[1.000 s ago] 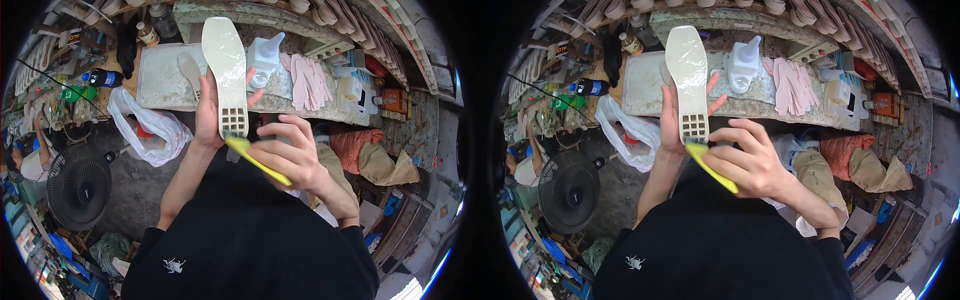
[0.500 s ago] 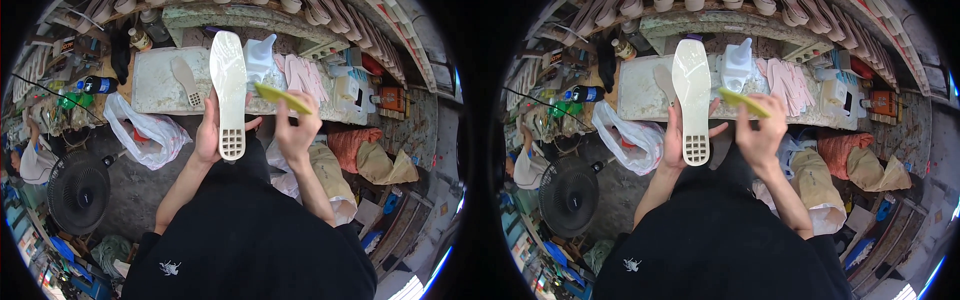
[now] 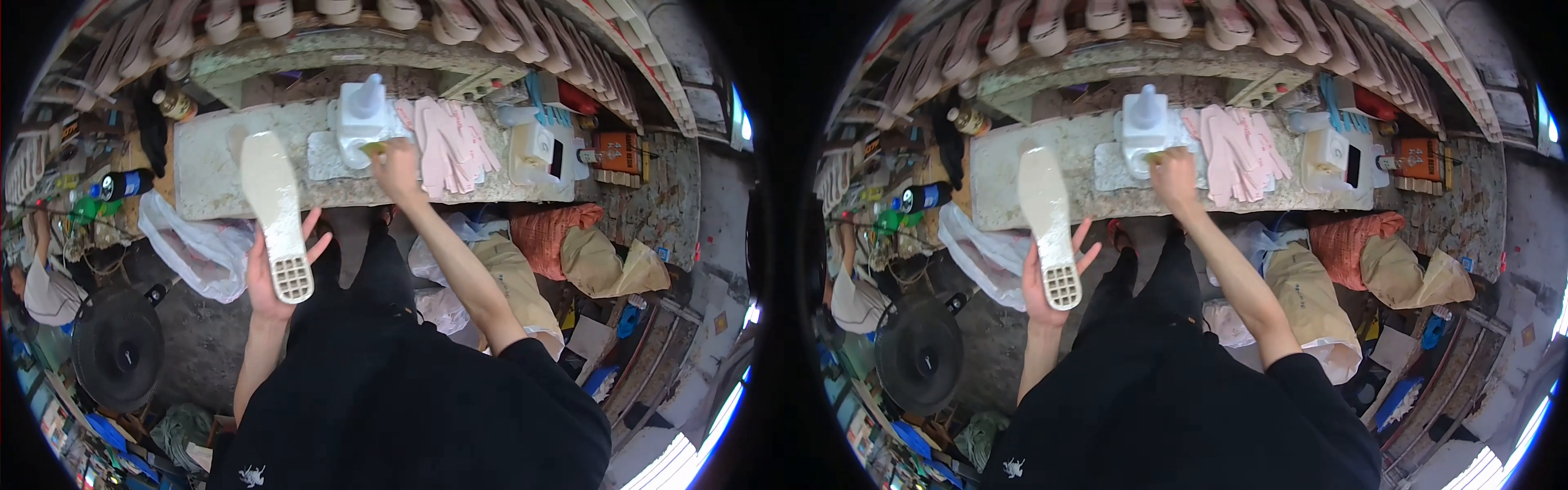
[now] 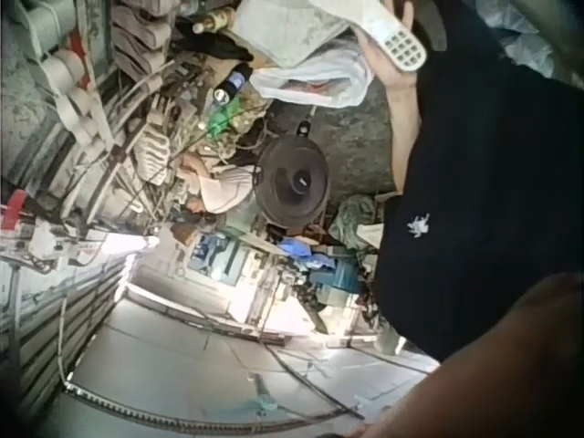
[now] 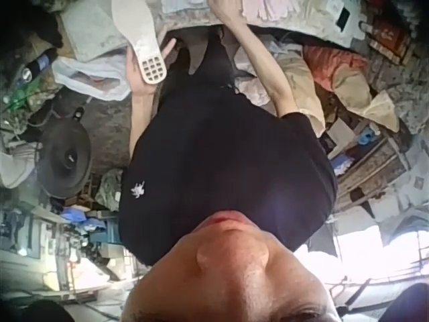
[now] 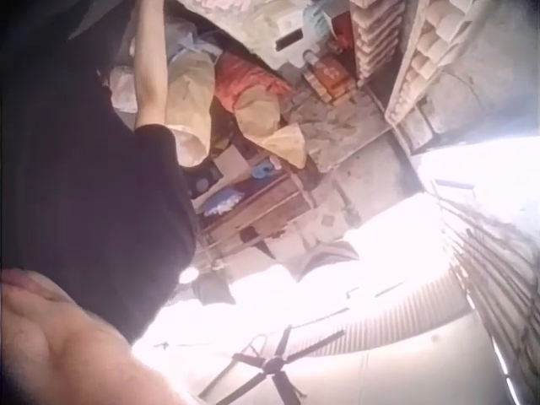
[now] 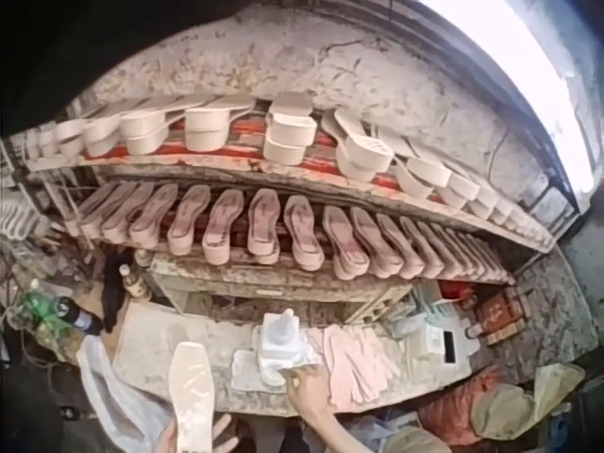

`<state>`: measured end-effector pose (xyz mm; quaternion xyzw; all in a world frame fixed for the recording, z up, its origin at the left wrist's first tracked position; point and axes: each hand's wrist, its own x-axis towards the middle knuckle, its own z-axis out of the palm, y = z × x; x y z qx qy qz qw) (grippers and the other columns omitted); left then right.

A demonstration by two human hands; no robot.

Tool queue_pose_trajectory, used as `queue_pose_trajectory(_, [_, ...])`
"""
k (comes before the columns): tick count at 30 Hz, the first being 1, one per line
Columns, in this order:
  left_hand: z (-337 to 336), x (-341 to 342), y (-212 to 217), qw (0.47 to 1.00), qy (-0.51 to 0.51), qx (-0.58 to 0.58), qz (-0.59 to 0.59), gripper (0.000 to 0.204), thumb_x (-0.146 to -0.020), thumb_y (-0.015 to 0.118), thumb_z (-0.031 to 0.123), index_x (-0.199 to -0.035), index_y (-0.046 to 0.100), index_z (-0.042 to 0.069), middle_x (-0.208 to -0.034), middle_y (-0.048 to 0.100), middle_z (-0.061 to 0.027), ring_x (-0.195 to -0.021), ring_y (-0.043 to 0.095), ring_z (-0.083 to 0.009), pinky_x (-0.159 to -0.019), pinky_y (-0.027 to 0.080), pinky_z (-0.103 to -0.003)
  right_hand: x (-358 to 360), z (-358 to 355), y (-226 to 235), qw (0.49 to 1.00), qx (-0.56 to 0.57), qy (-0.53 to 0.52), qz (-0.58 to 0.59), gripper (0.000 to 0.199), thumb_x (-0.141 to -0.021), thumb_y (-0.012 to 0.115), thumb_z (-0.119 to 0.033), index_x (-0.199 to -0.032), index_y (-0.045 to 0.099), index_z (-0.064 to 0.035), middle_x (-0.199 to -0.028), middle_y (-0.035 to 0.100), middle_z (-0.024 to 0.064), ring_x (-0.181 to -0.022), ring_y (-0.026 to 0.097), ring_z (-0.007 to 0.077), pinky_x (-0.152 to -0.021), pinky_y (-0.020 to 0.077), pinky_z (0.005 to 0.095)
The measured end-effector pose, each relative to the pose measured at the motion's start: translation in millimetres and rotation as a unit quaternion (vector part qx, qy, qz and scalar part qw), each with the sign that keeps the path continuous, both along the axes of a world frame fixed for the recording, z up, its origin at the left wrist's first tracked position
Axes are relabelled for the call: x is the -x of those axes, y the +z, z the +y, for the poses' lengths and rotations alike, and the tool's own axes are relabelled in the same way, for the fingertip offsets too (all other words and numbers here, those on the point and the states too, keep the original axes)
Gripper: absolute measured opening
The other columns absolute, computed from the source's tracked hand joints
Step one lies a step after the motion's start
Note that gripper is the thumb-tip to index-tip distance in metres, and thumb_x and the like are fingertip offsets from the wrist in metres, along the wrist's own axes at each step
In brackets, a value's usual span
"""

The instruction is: Apply glue to the shoe outsole and attach the brand insole.

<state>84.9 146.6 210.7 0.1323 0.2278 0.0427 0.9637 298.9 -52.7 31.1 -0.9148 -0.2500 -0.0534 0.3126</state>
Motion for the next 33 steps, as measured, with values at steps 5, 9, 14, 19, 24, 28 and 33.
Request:
queue_pose_trajectory(5, [-19, -10, 6, 0.999, 0.012, -0.031, -0.003, 0.057, -0.112, 0.037, 0.034, -0.167, 0.032, 0.02, -0.17, 0.036, -0.0056, -0.16, 0.023, -0.045, -0.122, 0.031, -0.074, -11, 4, -33, 0.99, 0.125, -0.004, 0.065, 0.024, -0.084, 0.077, -0.021, -0.099, 0.075, -0.0026, -0.103, 0.074, 0.0181, -0.101, 0.067, 0.0363, -0.09, 0.0518, 0.0495])
queue_pose_trajectory(9, [-42, -31, 9, 0.999, 0.012, -0.049, -0.014, 0.056, -0.115, 0.035, 0.038, -0.168, 0.03, 0.023, -0.171, 0.035, -0.0046, -0.161, 0.022, -0.0417, -0.12, 0.035, -0.072, -36, -72, -33, 0.989, 0.061, -0.058, 0.124, 0.042, -0.081, 0.079, -0.015, -0.12, 0.07, -0.0018, -0.112, 0.071, 0.0195, -0.108, 0.065, 0.0392, -0.096, 0.0528, 0.0502])
queue_pose_trajectory(14, [-77, -56, 8, 0.998, 0.029, -0.056, 0.002, 0.062, -0.114, 0.033, 0.053, -0.169, 0.027, 0.025, -0.172, 0.033, -0.0051, -0.161, 0.022, -0.0398, -0.118, 0.038, -0.072, -93, -148, -42, 0.987, 0.089, -0.095, 0.099, 0.048, -0.084, 0.08, -0.015, -0.129, 0.067, -0.0009, -0.122, 0.065, 0.0209, -0.109, 0.065, 0.0428, -0.095, 0.0551, 0.0504])
queue_pose_trajectory(19, [-109, -84, 15, 0.995, 0.025, -0.098, -0.009, 0.068, -0.113, 0.028, 0.06, -0.17, 0.022, 0.025, -0.174, 0.028, -0.0072, -0.158, 0.027, -0.0449, -0.117, 0.039, -0.072, -138, -110, -49, 0.963, 0.157, -0.088, 0.2, 0.062, -0.083, 0.081, -0.023, -0.132, 0.054, 0.003, -0.123, 0.063, 0.0239, -0.111, 0.068, 0.0432, -0.087, 0.0606, 0.0512])
queue_pose_trajectory(24, [-128, -95, 17, 0.994, 0.025, -0.096, -0.034, 0.069, -0.112, 0.026, 0.062, -0.17, 0.023, 0.024, -0.173, 0.031, -0.0078, -0.158, 0.029, -0.045, -0.117, 0.04, -0.071, -174, -137, -76, 0.965, 0.143, -0.126, 0.18, 0.042, -0.079, 0.079, -0.017, -0.113, 0.065, 0.0029, -0.106, 0.073, 0.0233, -0.09, 0.074, 0.0406, -0.078, 0.0614, 0.0476])
queue_pose_trajectory(28, [-130, -85, 20, 0.992, 0.057, -0.108, -0.018, 0.07, -0.112, 0.026, 0.063, -0.17, 0.024, 0.024, -0.172, 0.032, -0.0084, -0.157, 0.03, -0.0445, -0.116, 0.04, -0.07, -174, -158, -1, 0.967, -0.13, -0.067, 0.206, 0.019, -0.085, 0.077, -0.014, -0.094, 0.07, 0.001, -0.084, 0.075, 0.0152, -0.081, 0.075, 0.0277, -0.069, 0.0569, 0.0403])
queue_pose_trajectory(33, [-133, -82, 21, 0.994, 0.057, -0.092, 0.012, 0.069, -0.112, 0.022, 0.064, -0.171, 0.019, 0.029, -0.173, 0.029, -0.0071, -0.156, 0.031, -0.0461, -0.115, 0.041, -0.072, -105, -186, 94, 0.979, -0.15, 0.088, 0.106, 0.018, -0.084, 0.072, 0.003, -0.101, 0.067, 0.0001, -0.105, 0.069, 0.0157, -0.093, 0.073, 0.0321, -0.077, 0.058, 0.0402])
